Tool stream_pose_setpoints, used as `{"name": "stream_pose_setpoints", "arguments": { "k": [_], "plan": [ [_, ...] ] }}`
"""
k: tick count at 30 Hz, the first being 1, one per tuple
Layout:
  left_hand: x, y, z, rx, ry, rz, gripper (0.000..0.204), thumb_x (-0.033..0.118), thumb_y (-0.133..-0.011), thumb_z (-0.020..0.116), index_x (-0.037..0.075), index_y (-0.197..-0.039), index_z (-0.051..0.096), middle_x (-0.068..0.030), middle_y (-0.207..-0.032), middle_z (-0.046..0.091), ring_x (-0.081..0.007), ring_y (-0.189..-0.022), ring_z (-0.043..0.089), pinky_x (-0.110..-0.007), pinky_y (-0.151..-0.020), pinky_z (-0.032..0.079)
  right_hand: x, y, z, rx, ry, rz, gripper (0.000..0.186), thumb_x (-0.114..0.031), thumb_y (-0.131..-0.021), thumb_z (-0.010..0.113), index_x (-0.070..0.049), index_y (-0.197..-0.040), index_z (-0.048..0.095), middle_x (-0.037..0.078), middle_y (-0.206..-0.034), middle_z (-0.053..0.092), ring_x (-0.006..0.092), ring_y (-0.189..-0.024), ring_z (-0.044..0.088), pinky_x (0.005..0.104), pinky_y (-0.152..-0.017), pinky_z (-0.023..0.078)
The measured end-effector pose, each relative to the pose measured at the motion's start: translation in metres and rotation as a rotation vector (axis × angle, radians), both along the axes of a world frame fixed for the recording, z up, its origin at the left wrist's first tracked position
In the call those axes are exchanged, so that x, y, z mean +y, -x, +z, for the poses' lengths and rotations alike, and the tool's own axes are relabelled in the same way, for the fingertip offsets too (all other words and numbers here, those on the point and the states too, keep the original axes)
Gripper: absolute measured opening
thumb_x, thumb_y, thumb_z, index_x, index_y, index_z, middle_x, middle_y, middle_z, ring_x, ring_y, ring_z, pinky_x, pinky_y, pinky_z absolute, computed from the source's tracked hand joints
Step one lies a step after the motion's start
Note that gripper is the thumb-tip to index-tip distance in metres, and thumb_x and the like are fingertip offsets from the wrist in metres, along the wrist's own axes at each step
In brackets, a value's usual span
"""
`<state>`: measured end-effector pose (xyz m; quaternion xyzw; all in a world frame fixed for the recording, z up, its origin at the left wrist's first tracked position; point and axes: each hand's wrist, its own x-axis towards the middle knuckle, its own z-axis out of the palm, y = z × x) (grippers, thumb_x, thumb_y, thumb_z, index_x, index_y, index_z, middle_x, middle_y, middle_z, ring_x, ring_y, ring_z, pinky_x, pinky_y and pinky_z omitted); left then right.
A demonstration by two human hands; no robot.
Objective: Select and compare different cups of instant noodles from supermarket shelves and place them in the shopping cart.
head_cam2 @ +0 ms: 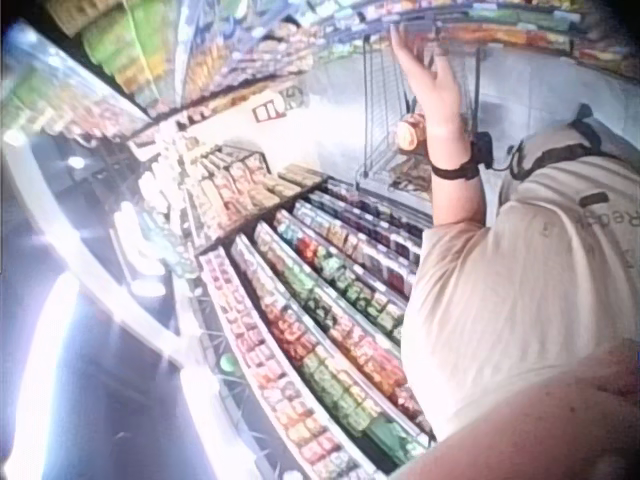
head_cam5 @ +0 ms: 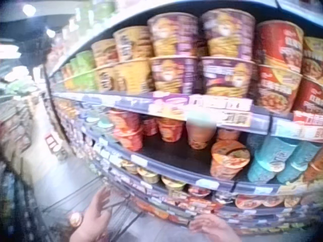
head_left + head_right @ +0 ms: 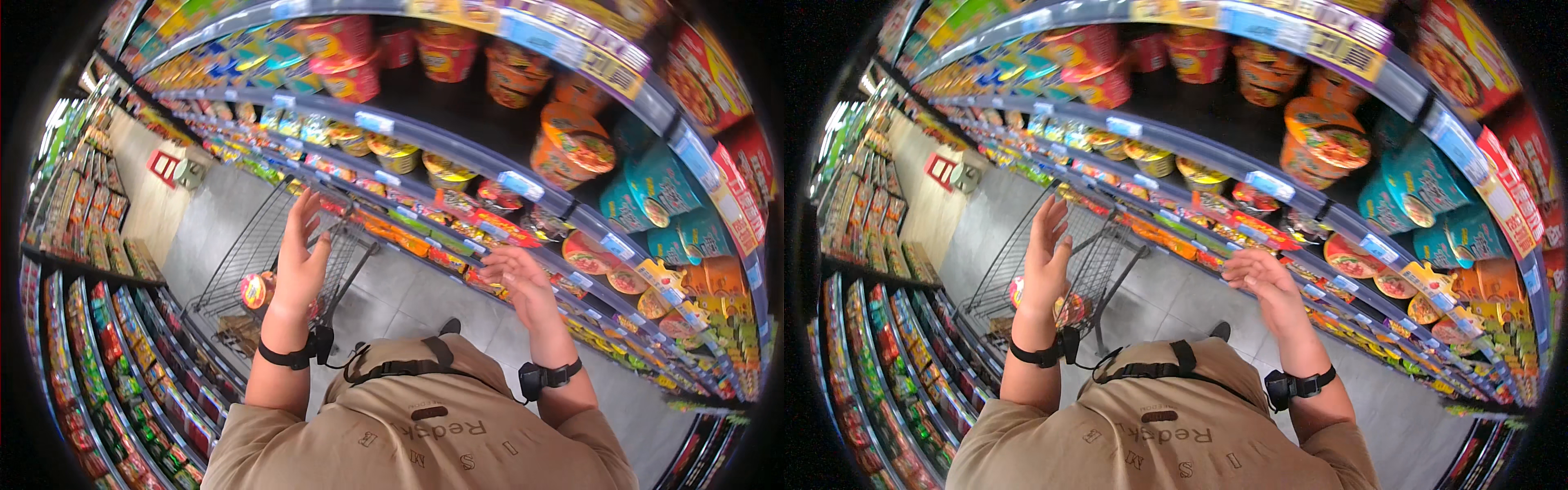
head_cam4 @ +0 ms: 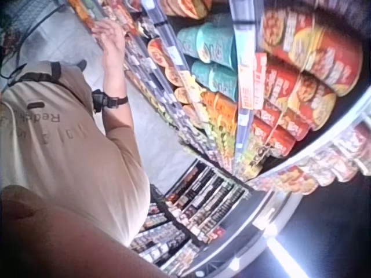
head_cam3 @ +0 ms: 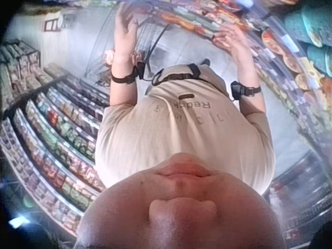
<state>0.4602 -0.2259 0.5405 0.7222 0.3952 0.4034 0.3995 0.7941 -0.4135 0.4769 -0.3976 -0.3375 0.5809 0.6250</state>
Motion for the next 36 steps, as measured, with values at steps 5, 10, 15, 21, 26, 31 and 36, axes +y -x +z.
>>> {"name": "stream_pose_setpoints", "arguments": {
  "k": [5, 10, 15, 21, 26, 31, 36],
  "plan": [
    [-0.004, 0.115, -0.009, -0.008, -0.005, 0.126, 0.066, -0.007, -0.094, 0.054, 0.004, -0.157, 0.034, -0.0211, -0.153, 0.047, -0.0305, -0.145, 0.045, -0.041, -0.117, 0.039, 0.035, 0.081, 0.002, -0.050, 0.037, 0.069, 0.040, -0.013, -0.098, 0.059, -0.002, -0.137, 0.056, 0.014, -0.126, 0.066, 0.0235, -0.114, 0.065, 0.0384, -0.097, 0.050],
    [-0.011, 0.257, -0.034, -0.102, 0.039, 0.322, 0.061, -0.005, -0.096, 0.054, 0.003, -0.155, 0.037, -0.0199, -0.152, 0.049, -0.0283, -0.142, 0.047, -0.040, -0.116, 0.040, 0.074, 0.185, 0.002, -0.118, 0.081, 0.208, 0.038, -0.014, -0.100, 0.059, -0.003, -0.136, 0.057, 0.013, -0.125, 0.066, 0.0231, -0.112, 0.065, 0.0380, -0.096, 0.050],
    [-0.037, 0.385, -0.062, -0.082, 0.101, 0.542, 0.058, -0.003, -0.096, 0.053, 0.004, -0.153, 0.040, -0.0191, -0.150, 0.050, -0.0280, -0.141, 0.048, -0.039, -0.115, 0.040, 0.110, 0.282, -0.005, -0.274, 0.121, 0.277, 0.018, -0.012, -0.101, 0.063, -0.003, -0.117, 0.062, 0.008, -0.103, 0.067, 0.0178, -0.096, 0.067, 0.0320, -0.084, 0.054],
    [-0.075, 0.474, -0.095, -0.077, 0.132, 0.718, 0.056, -0.001, -0.097, 0.054, 0.003, -0.151, 0.042, -0.0189, -0.142, 0.056, -0.0267, -0.134, 0.054, -0.038, -0.109, 0.045, 0.144, 0.368, -0.010, -0.315, 0.172, 0.375, 0.008, -0.008, -0.098, 0.069, -0.006, -0.097, 0.061, 0.002, -0.086, 0.065, 0.0115, -0.080, 0.064, 0.0279, -0.074, 0.052],
    [-0.098, 0.506, -0.121, -0.120, 0.238, 0.761, 0.056, 0.001, -0.100, 0.052, 0.006, -0.154, 0.038, -0.0170, -0.150, 0.049, -0.0292, -0.140, 0.048, -0.041, -0.115, 0.039, 0.163, 0.413, -0.017, -0.366, 0.164, 0.530, 0.010, -0.008, -0.097, 0.070, -0.007, -0.097, 0.059, 0.001, -0.086, 0.064, 0.0109, -0.081, 0.064, 0.0269, -0.073, 0.051],
    [-0.100, 0.512, -0.146, -0.085, 0.309, 0.792, 0.057, 0.001, -0.099, 0.054, 0.006, -0.153, 0.039, -0.0170, -0.149, 0.050, -0.0288, -0.138, 0.050, -0.040, -0.112, 0.042, 0.185, 0.439, -0.028, -0.368, 0.201, 0.635, 0.012, -0.007, -0.098, 0.069, -0.008, -0.097, 0.057, 0.000, -0.086, 0.063, 0.0103, -0.081, 0.064, 0.0259, -0.072, 0.050],
    [-0.078, 0.507, -0.169, -0.079, 0.395, 0.796, 0.057, 0.001, -0.097, 0.055, 0.006, -0.152, 0.041, -0.0172, -0.146, 0.053, -0.0279, -0.136, 0.052, -0.039, -0.111, 0.044, 0.224, 0.452, -0.062, -0.283, 0.197, 0.670, 0.014, -0.006, -0.097, 0.070, -0.009, -0.093, 0.056, 0.001, -0.087, 0.064, 0.0098, -0.080, 0.064, 0.0245, -0.069, 0.049]
  ]
}}
